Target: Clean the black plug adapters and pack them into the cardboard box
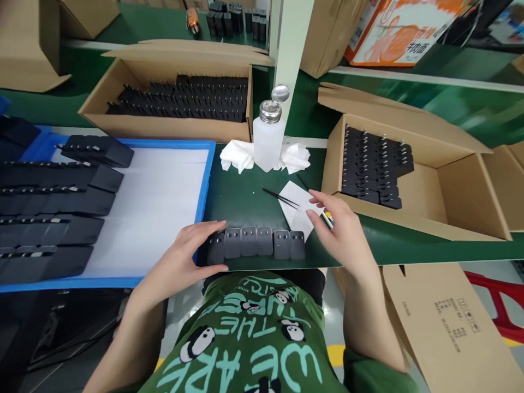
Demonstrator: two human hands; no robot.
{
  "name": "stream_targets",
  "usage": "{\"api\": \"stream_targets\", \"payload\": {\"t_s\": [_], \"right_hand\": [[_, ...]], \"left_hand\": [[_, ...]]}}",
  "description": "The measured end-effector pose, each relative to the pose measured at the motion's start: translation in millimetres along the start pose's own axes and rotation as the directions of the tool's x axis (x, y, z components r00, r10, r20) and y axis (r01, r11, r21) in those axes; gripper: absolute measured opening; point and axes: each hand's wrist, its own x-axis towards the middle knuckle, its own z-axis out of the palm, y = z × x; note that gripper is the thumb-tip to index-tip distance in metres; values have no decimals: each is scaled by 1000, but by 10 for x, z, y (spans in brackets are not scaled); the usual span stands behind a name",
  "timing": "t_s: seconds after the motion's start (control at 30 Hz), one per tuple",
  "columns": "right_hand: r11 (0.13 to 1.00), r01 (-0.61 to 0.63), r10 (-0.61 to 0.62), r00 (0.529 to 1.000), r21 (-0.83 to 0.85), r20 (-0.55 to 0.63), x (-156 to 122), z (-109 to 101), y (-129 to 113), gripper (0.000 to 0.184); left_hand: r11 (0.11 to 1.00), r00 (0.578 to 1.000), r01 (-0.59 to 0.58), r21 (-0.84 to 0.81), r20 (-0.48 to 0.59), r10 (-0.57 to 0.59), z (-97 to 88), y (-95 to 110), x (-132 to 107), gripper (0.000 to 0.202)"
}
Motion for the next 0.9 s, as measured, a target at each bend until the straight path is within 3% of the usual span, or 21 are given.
{"api": "stream_targets", "payload": {"t_s": [0.1, 0.27, 0.4, 0.5, 0.7, 0.9], "right_hand": [[987, -154, 157, 984, -43, 82, 76, 8, 258, 36], [974, -204, 218, 959, -96, 181, 123, 303, 310, 34], [978, -204, 207, 951, -40, 228, 183, 420, 248, 27], [980, -173, 141, 955, 103, 262, 242, 258, 279, 24], [888, -102, 53, 991, 448, 122, 287, -184, 271, 33], [780, 73, -28, 996, 622, -82, 442, -214, 17, 45]], "left_hand": [[999, 1000, -13, -37, 15, 13, 27, -27, 41, 68], [999, 999, -39, 4, -17, 39, 110, -95, 69, 66], [996, 998, -57, 67, -24, 59, 145, -129, 78, 65], [994, 997, -60, 95, -39, 64, 156, -154, 80, 65], [990, 993, -78, 114, -75, 87, 205, -232, 79, 68], [994, 995, -58, 95, -77, 66, 221, -258, 85, 65]]}}
